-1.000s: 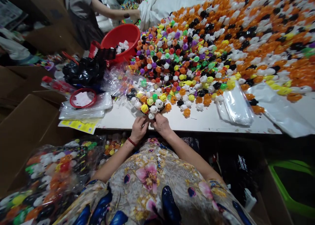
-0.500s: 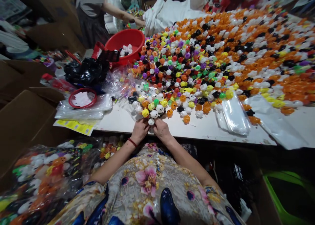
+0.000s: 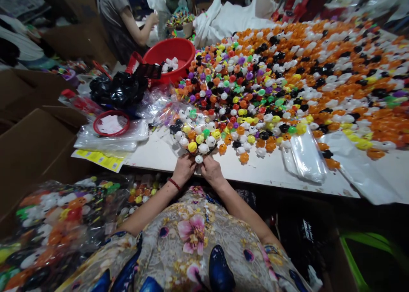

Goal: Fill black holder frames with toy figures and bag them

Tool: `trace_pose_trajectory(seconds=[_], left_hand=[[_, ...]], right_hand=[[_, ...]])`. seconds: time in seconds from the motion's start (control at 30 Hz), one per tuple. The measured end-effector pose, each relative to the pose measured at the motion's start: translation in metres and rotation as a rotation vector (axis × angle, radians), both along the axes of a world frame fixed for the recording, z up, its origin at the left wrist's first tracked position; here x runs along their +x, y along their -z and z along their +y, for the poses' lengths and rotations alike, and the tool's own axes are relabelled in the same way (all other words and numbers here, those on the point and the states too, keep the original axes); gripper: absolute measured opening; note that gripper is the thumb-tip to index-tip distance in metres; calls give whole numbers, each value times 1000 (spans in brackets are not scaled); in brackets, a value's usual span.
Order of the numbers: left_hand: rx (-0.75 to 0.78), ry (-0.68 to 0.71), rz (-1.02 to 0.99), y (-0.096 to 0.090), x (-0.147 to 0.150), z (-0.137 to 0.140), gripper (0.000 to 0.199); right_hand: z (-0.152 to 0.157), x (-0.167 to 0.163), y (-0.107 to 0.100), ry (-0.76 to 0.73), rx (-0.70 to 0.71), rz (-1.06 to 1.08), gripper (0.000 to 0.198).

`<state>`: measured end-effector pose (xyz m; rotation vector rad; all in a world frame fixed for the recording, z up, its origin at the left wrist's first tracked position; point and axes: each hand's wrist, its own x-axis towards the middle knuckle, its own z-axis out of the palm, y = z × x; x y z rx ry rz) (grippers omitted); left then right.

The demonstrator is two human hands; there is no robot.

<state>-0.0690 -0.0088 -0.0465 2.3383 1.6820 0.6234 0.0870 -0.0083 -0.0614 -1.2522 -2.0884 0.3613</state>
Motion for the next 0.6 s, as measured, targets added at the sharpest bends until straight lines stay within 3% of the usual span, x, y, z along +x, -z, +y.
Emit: trace_pose_trajectory(seconds=[0.23,0.4,0.6], left_hand=[[5,4,-9,2,0,-1,20],[-23,-21,-9,-1,0,-2,19],[-39,-14,-37,-5,2,-1,16]], right_hand=[[2,-1,-2,-29,14,115,24],[1,-3,3,68,9,85,21],[4,-1,6,30,-18,-14,19]])
